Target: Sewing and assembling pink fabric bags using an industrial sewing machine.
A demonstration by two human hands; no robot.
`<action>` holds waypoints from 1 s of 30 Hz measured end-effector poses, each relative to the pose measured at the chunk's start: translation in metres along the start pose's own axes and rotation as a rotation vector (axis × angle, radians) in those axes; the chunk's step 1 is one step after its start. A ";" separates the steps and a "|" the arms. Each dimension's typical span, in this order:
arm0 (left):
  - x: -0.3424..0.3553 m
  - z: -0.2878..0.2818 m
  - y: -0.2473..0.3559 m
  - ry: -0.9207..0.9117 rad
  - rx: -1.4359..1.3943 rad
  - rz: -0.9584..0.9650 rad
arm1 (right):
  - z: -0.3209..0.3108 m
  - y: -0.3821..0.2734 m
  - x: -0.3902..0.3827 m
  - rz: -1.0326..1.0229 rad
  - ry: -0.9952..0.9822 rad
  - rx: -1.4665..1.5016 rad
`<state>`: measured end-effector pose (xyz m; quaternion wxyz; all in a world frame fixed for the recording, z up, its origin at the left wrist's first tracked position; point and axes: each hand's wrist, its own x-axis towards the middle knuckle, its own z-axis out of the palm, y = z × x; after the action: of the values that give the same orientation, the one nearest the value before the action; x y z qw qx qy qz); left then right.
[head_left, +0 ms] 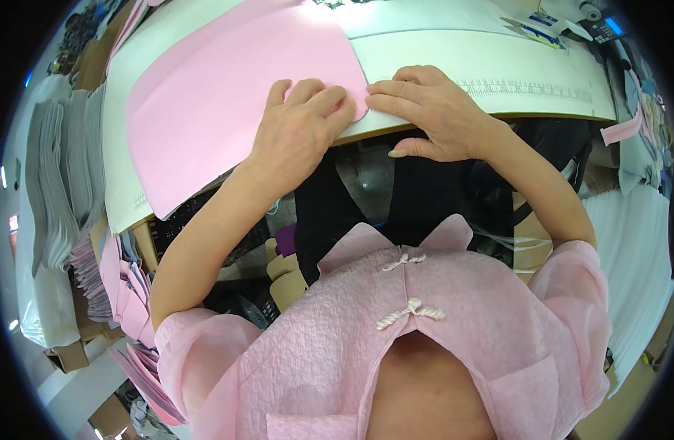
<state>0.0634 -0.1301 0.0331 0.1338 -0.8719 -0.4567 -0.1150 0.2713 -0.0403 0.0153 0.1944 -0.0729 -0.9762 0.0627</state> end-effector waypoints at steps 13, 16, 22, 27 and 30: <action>-0.009 0.011 -0.031 0.003 -0.108 -0.059 | 0.008 0.004 0.032 -0.033 0.061 0.101; 0.001 0.022 -0.054 0.066 -0.040 0.011 | 0.015 0.026 0.046 -0.032 0.025 0.094; 0.026 0.042 -0.091 0.077 0.005 0.040 | 0.019 0.061 0.072 0.078 0.035 0.089; 0.042 0.053 -0.123 0.071 0.106 -0.029 | 0.038 0.079 0.089 0.126 0.139 -0.011; 0.046 0.060 -0.126 0.154 0.073 -0.065 | 0.042 0.082 0.087 0.143 0.217 -0.044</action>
<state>-0.0105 -0.0054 0.0078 0.1965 -0.8397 -0.4772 -0.1691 0.1853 0.0510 -0.0034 0.2922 -0.1529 -0.9429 0.0466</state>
